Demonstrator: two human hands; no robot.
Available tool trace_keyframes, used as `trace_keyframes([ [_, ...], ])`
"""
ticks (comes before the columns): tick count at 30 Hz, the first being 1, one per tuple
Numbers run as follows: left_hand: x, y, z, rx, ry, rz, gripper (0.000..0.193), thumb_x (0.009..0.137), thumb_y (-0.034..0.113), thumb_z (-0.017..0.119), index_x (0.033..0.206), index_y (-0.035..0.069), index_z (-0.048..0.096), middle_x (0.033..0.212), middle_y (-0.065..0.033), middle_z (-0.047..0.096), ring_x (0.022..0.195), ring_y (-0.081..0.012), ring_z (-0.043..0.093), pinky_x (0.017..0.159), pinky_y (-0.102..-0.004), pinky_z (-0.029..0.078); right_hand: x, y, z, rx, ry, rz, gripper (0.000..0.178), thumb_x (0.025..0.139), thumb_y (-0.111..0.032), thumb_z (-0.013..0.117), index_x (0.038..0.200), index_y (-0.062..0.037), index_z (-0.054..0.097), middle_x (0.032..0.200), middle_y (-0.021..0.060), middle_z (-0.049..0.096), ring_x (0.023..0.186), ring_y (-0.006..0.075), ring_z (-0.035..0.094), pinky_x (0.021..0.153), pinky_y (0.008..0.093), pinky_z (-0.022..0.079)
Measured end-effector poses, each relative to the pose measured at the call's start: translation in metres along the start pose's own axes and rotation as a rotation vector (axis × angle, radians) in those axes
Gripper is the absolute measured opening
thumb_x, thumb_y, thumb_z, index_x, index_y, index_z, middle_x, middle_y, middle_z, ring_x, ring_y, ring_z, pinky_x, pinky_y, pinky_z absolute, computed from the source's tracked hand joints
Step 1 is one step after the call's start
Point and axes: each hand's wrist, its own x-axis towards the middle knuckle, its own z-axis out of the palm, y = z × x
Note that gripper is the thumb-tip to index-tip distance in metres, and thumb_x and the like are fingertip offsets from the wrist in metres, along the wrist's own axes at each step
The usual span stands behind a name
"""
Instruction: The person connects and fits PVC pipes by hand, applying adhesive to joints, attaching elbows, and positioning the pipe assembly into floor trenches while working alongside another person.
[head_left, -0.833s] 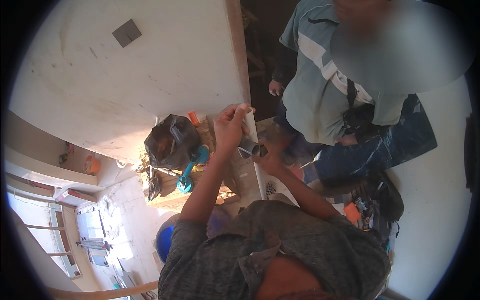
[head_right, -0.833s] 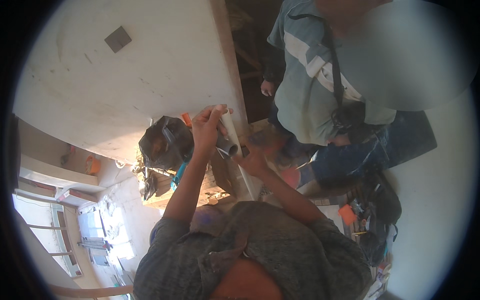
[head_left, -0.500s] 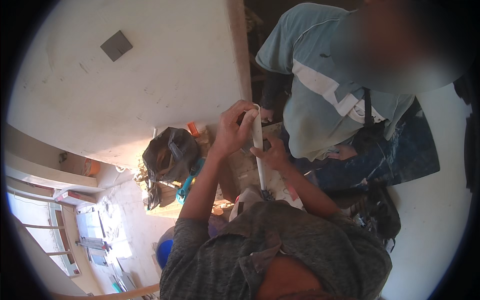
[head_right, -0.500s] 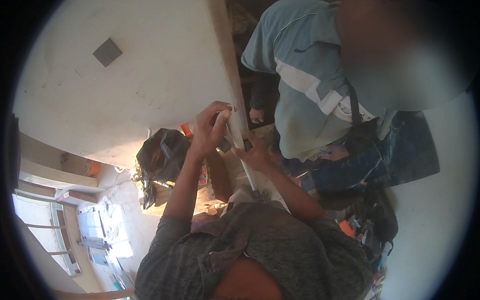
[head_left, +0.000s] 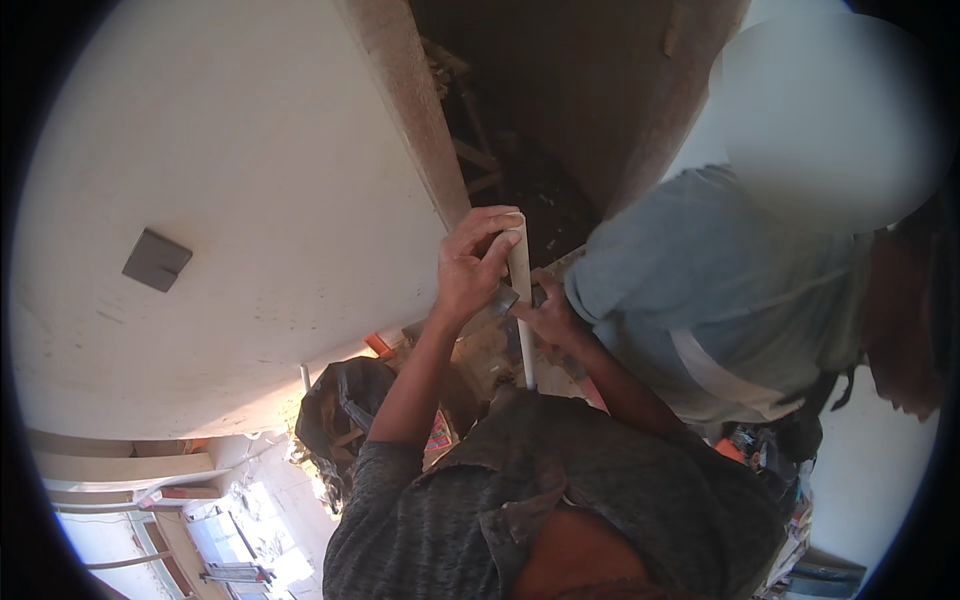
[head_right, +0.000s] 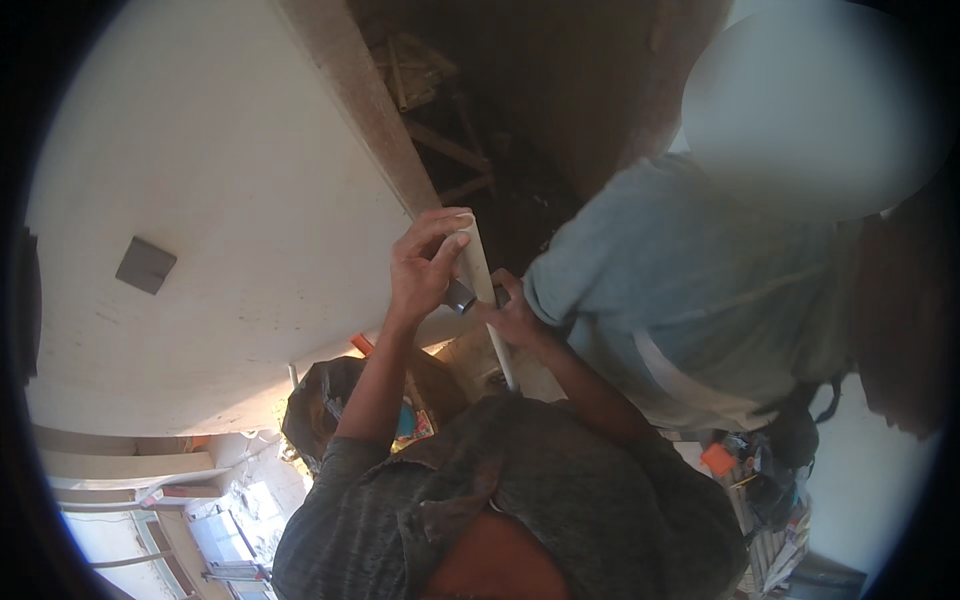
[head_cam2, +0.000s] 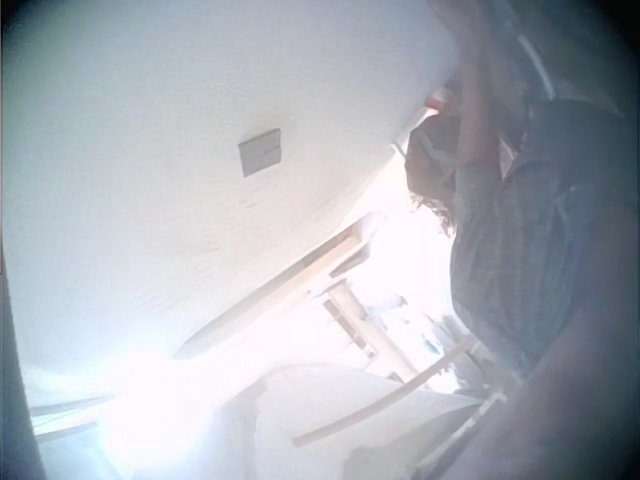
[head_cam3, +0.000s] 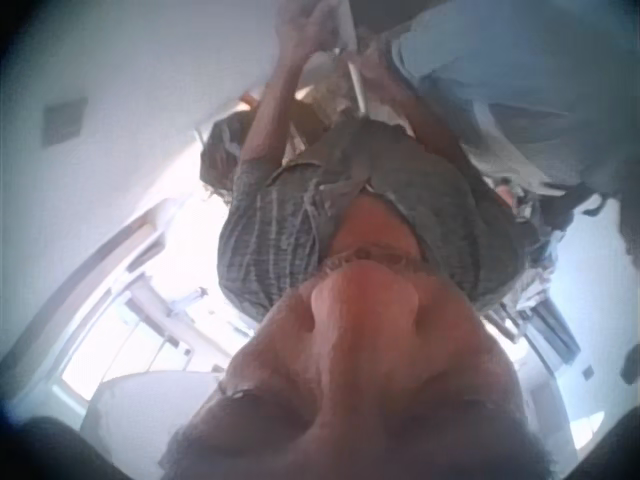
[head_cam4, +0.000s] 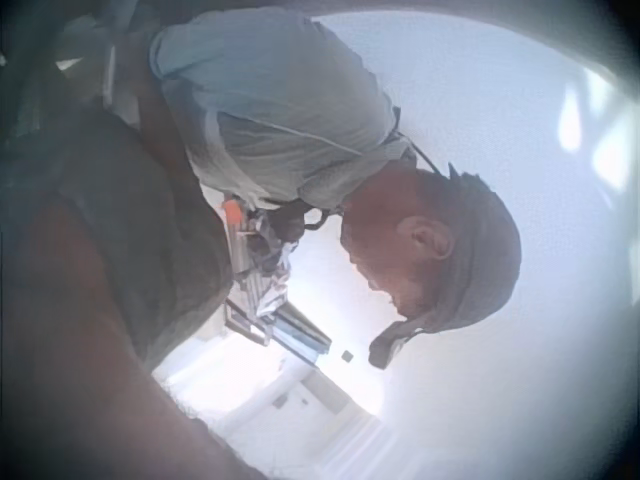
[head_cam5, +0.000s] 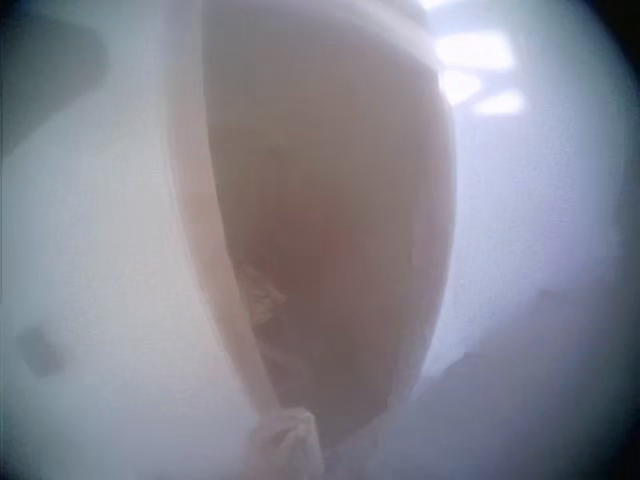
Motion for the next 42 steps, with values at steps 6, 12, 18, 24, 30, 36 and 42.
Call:
trace_keyframes([
  [6,0.054,-0.021,0.021,-0.203,0.117,-0.096,0.014,0.093,0.006,0.062,0.105,-0.001,0.061,0.102,-0.0059,0.061,0.058,-0.0022,0.053,0.05,-0.0186,0.044,0.07,0.021,-0.026,0.065,0.317,-0.035,0.029,0.076,-0.013,0.076,0.098,-0.002,0.061,0.075,0.0101,0.064,0.067,0.0145,0.062,0.061,0.0331,0.049],
  [12,0.099,-0.086,0.031,-0.297,-0.114,-0.503,0.012,0.091,0.009,0.062,0.1,0.0,0.061,0.081,-0.007,0.063,0.05,-0.0071,0.052,0.045,-0.0211,0.042,0.154,0.011,-0.094,0.107,0.551,-0.016,0.025,0.077,-0.015,0.078,0.09,-0.0019,0.06,0.071,0.0067,0.063,0.062,0.0112,0.058,0.058,0.0299,0.047],
  [18,0.121,-0.155,0.052,-0.367,-0.313,-0.842,0.02,0.092,0.02,0.062,0.096,0.001,0.061,0.071,-0.0056,0.06,0.048,-0.0095,0.052,0.044,-0.0236,0.042,0.242,0.05,-0.131,0.17,0.598,-0.05,0.025,0.079,-0.016,0.078,0.085,-0.0028,0.058,0.066,0.0017,0.059,0.06,0.0082,0.053,0.057,0.0274,0.045],
  [24,0.153,-0.213,0.102,-0.402,-0.206,-1.029,0.027,0.091,0.029,0.066,0.095,0.003,0.061,0.071,-0.0026,0.059,0.053,-0.0094,0.053,0.051,-0.0247,0.043,0.361,0.09,-0.148,0.115,0.465,-0.08,0.027,0.079,-0.019,0.079,0.086,-0.0024,0.059,0.07,0.0036,0.061,0.064,0.0099,0.056,0.06,0.0286,0.046],
  [30,0.239,-0.247,0.143,-0.356,-0.055,-0.827,0.023,0.089,0.027,0.069,0.09,0.005,0.062,0.072,-0.0004,0.058,0.056,-0.0078,0.053,0.053,-0.024,0.043,0.464,0.111,-0.165,0.122,0.272,-0.148,0.032,0.079,-0.024,0.08,0.089,-0.0023,0.06,0.075,0.0081,0.065,0.069,0.014,0.06,0.066,0.0312,0.049],
  [36,0.341,-0.262,0.1,-0.22,0.36,-0.589,0.023,0.085,0.008,0.067,0.106,0.003,0.064,0.086,-0.0023,0.063,0.059,-0.0058,0.055,0.053,-0.0232,0.045,0.538,0.073,-0.152,0.094,0.02,-0.161,0.031,0.079,-0.023,0.081,0.09,-0.0038,0.06,0.075,0.0067,0.067,0.069,0.0105,0.06,0.064,0.0296,0.05],
  [42,0.391,-0.282,0.051,0.196,0.445,-0.371,0.034,0.081,0.01,0.069,0.113,0.003,0.061,0.09,-0.0063,0.066,0.071,-0.0113,0.062,0.063,-0.0277,0.05,0.583,0.067,-0.084,0.182,-0.298,-0.357,0.03,0.078,-0.021,0.081,0.09,-0.0037,0.06,0.079,0.0086,0.067,0.071,0.0109,0.061,0.064,0.0305,0.05],
])
